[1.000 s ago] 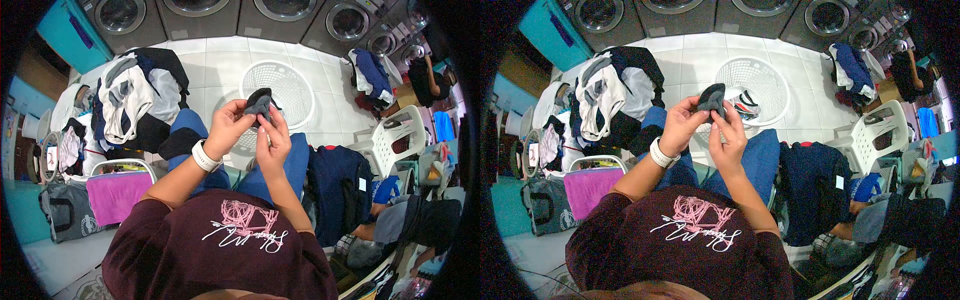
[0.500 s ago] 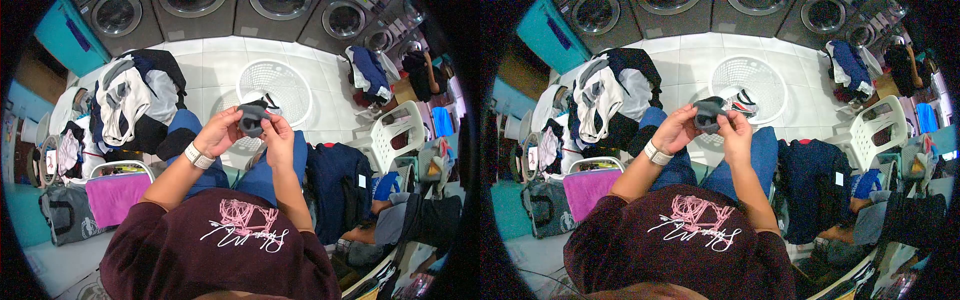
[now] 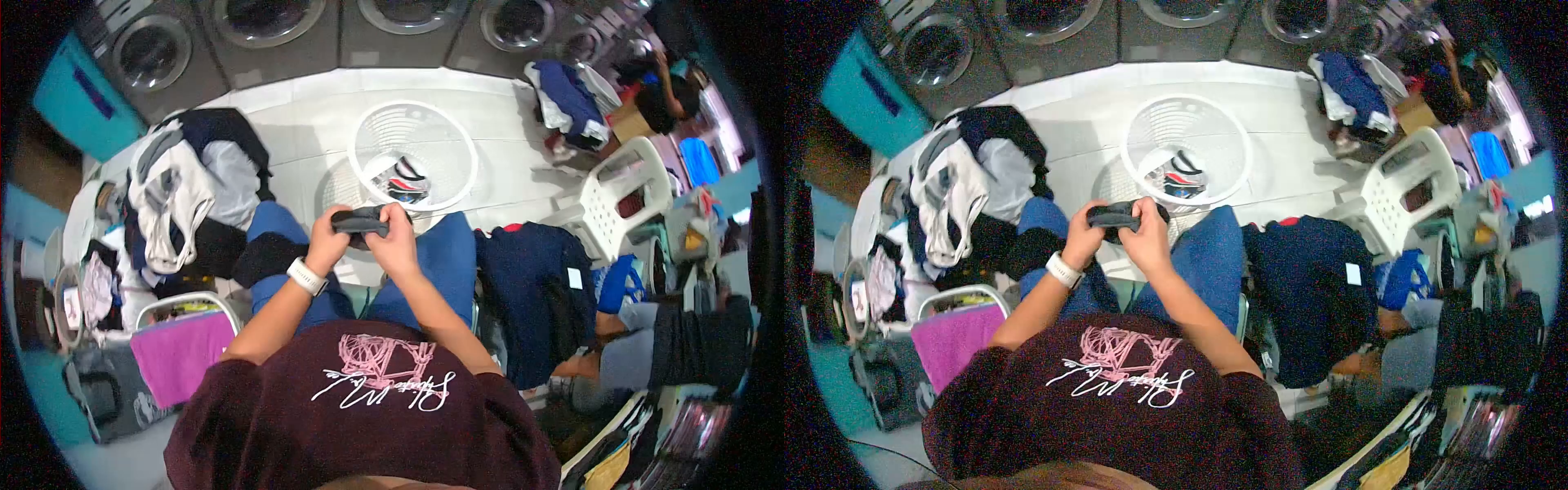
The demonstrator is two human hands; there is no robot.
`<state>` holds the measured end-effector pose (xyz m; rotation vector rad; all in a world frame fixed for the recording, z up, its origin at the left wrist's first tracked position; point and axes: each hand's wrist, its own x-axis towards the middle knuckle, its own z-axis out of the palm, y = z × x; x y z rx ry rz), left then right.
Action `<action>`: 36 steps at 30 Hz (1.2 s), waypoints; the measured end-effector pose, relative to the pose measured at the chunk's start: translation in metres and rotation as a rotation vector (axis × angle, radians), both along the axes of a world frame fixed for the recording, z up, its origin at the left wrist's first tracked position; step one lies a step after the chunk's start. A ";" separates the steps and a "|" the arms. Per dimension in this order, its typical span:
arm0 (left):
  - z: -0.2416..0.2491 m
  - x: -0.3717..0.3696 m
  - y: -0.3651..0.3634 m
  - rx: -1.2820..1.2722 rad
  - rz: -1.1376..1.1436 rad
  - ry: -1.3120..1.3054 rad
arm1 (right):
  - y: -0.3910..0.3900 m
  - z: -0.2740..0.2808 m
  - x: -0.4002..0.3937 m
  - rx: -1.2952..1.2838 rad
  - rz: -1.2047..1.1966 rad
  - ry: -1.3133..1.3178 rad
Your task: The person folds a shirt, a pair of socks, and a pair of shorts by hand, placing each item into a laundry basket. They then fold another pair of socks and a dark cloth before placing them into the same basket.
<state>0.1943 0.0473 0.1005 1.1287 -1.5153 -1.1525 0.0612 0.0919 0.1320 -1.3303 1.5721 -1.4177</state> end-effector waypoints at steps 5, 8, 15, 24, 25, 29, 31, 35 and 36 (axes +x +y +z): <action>0.019 -0.013 0.029 0.257 -0.142 0.310 | -0.012 -0.032 -0.019 0.206 -0.225 0.266; 0.021 -0.016 0.030 0.293 -0.231 0.283 | -0.017 -0.058 -0.024 0.113 -0.230 0.187; -0.029 -0.021 0.007 -0.009 -0.010 -0.208 | -0.001 -0.022 0.010 0.209 -0.284 0.163; -0.023 -0.014 0.011 0.036 -0.089 0.028 | -0.011 -0.035 -0.020 0.178 -0.322 0.438; -0.007 -0.015 0.018 0.066 -0.184 0.059 | -0.012 -0.037 -0.023 0.217 -0.346 0.466; 0.041 -0.027 0.039 0.332 -0.340 0.330 | -0.016 -0.041 -0.039 0.167 -0.410 0.454; 0.038 -0.023 0.029 0.350 -0.433 0.318 | -0.012 -0.042 -0.037 0.138 -0.397 0.428; 0.038 -0.019 0.010 0.428 -0.418 0.235 | -0.010 -0.042 -0.028 0.037 -0.213 0.190; 0.039 -0.020 0.005 0.403 -0.359 0.224 | -0.010 -0.038 -0.027 0.221 -0.142 -0.090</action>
